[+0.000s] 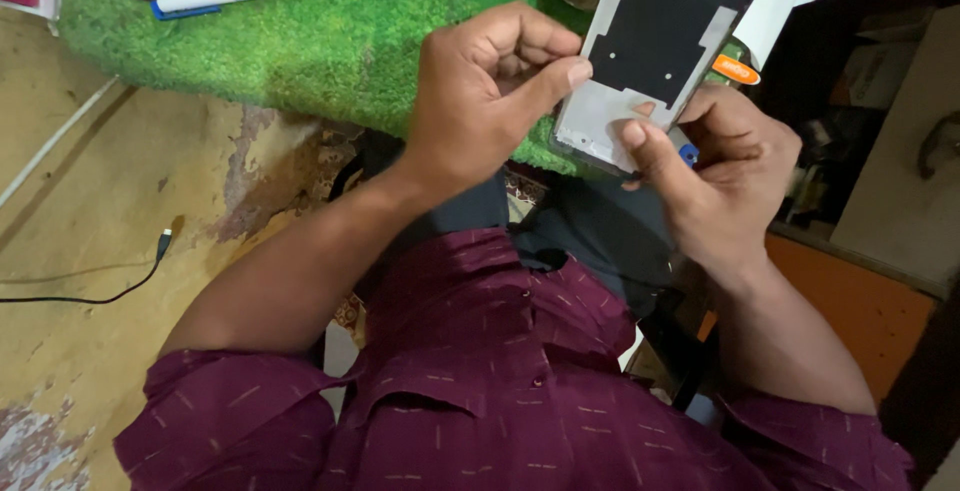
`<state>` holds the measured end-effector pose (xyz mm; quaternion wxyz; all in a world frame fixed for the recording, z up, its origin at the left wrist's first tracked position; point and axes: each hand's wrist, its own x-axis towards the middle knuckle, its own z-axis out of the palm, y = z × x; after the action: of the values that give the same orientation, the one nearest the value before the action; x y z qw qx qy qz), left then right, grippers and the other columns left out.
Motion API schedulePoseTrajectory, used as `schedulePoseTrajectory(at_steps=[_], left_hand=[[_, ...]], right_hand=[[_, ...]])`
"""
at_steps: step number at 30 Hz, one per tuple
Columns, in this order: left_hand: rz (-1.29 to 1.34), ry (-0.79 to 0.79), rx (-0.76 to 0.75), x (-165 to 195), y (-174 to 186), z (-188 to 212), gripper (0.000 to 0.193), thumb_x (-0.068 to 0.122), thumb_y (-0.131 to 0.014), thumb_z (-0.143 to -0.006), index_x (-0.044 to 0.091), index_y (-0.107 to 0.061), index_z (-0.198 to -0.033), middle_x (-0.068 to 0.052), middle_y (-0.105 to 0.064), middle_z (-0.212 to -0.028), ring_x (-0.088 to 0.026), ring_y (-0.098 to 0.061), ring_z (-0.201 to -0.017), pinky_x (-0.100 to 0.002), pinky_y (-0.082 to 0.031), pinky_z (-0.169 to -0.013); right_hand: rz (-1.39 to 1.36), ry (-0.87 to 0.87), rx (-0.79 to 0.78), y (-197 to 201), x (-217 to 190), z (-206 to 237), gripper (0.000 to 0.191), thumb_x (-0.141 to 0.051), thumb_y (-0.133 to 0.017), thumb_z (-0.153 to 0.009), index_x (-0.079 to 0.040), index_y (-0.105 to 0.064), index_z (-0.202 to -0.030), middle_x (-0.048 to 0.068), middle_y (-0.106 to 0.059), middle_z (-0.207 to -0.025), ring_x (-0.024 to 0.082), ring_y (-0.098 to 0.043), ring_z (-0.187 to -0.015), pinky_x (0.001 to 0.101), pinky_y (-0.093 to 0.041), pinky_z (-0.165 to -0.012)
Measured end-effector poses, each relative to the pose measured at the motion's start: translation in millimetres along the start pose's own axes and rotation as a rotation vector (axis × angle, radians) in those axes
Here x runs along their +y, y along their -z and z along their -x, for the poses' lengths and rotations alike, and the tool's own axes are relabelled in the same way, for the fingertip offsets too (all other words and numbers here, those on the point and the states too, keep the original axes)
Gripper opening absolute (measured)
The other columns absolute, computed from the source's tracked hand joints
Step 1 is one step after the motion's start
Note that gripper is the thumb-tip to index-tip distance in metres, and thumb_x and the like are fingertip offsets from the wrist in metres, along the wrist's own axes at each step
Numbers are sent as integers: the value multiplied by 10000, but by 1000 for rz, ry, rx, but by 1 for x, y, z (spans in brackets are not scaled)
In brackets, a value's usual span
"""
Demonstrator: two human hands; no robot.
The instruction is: The person holds a disassembled phone midframe and works on its back housing, peeling a small liner and pressing a black adhesive layer along the edges by hand. They rotate the phone to reach different sides and press the adhesive down around the frame throughout the clip.
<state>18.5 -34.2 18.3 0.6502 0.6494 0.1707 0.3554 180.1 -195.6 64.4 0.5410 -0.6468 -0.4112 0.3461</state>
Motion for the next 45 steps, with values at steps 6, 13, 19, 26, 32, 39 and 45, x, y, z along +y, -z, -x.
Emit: schedulePoseTrajectory(at_steps=[6, 13, 19, 26, 32, 39, 45], left_hand=[[-500, -154, 68, 4, -4, 0, 113, 61, -698, -1044, 20, -671, -942, -49, -670, -750, -68, -610, -584, -251, -427, -515], [-185, -56, 15, 5, 7, -3, 180, 139, -603, -1135, 35, -622, -988, 6, -630, -766, -72, -644, -648, -260, -488, -562], [-444, -116, -28, 1, 11, -7, 326, 148, -636, -1128, 58, -550, -826, -18, -484, -615, -113, -492, -538, -284, -358, -503], [78, -47, -31, 12, 12, -11, 203, 174, -634, -1120, 40, -651, -969, -35, -635, -754, -82, -611, -605, -241, -479, -548], [15, 24, -50, 10, 1, -12, 203, 196, -632, -1114, 24, -737, -1092, -49, -764, -873, -56, -714, -663, -203, -583, -586], [11, 50, -39, 10, -3, -3, 79, 39, -660, -1103, -14, -707, -1138, -58, -746, -897, -54, -693, -762, -190, -589, -658], [54, 28, -101, 11, -2, -1, 177, -24, -658, -1060, -49, -668, -1234, -88, -731, -1061, -91, -731, -879, -245, -668, -834]], right_hand=[[91, 50, -5, -6, 2, 0, 150, 19, -755, -1083, 65, -660, -976, 87, -713, -926, 80, -669, -721, 213, -557, -592], [-93, -29, 32, 7, 5, -7, 144, -5, -739, -1088, 46, -657, -982, 98, -720, -956, 88, -671, -743, 224, -579, -603], [-175, -15, 9, 15, 10, -10, 144, -19, -748, -1092, 57, -668, -999, 116, -723, -949, 99, -677, -738, 226, -566, -596], [-215, 14, -18, 14, 11, -11, 126, -10, -736, -1089, 60, -664, -1012, 115, -723, -958, 100, -683, -754, 221, -564, -596], [-118, 33, -41, 9, 11, -8, 130, 1, -736, -1080, 64, -653, -1001, 101, -721, -959, 82, -675, -751, 211, -576, -608], [-48, 26, 26, 8, 12, -4, 163, 18, -757, -1079, 45, -636, -974, 86, -718, -956, 71, -669, -758, 207, -580, -600], [-95, 76, 32, 6, 14, -5, 146, 11, -759, -1074, 32, -624, -1021, 89, -723, -983, 70, -677, -782, 198, -574, -621]])
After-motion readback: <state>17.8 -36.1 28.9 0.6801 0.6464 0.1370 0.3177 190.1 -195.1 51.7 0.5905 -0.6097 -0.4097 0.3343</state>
